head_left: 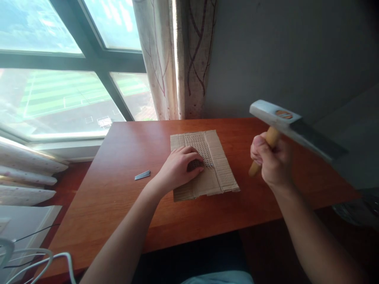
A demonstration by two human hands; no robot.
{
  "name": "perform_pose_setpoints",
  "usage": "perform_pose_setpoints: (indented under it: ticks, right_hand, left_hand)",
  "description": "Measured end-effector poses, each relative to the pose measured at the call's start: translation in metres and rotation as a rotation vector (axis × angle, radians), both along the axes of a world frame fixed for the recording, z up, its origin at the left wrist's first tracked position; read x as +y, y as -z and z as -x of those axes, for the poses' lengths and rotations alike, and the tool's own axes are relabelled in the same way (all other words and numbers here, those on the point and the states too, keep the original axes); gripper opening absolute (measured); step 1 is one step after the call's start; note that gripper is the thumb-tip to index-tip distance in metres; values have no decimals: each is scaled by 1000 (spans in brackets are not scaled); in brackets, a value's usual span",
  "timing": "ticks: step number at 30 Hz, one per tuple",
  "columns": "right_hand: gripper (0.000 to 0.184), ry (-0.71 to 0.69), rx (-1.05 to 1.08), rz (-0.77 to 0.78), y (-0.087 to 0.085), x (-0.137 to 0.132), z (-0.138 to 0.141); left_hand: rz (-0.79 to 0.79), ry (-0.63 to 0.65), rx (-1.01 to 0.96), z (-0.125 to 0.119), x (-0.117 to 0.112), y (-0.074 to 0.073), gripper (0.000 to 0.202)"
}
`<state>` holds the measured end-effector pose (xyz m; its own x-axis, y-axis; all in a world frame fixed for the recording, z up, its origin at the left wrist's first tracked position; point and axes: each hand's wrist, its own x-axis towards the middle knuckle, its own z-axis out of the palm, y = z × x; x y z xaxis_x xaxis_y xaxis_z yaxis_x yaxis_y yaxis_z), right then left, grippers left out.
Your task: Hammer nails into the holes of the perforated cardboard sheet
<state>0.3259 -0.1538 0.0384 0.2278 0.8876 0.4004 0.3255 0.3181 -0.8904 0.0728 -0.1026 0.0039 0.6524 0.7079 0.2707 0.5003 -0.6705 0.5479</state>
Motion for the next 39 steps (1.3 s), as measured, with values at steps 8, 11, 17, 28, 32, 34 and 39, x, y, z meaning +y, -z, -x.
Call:
perform_pose_setpoints:
  ticks: [8, 11, 17, 28, 32, 34, 39]
  right_hand:
    - [50, 8, 339, -261, 23, 30, 2]
    - [50, 27, 317, -235, 31, 29, -1]
    - [50, 47, 282, -183, 35, 31, -5]
    - [51, 79, 298, -212, 34, 37, -3]
    - [50, 40, 353, -254, 35, 37, -4]
    - [49, 29, 367, -263, 35, 37, -5]
    - [47, 50, 359, -248, 34, 37, -5]
  left_hand:
    - [-3, -9, 8, -1, -1, 0, 14]
    - [31, 24, -14, 0, -2, -5, 16]
    - [46, -127, -299, 11, 2, -11, 37]
    - [-98, -651, 20, 93, -3, 5, 30]
    - [-10, -673, 282, 128, -8, 24, 21]
    - [-2, -661, 336, 139, -10, 31, 23]
    - [31, -547, 413, 147, -11, 39, 26]
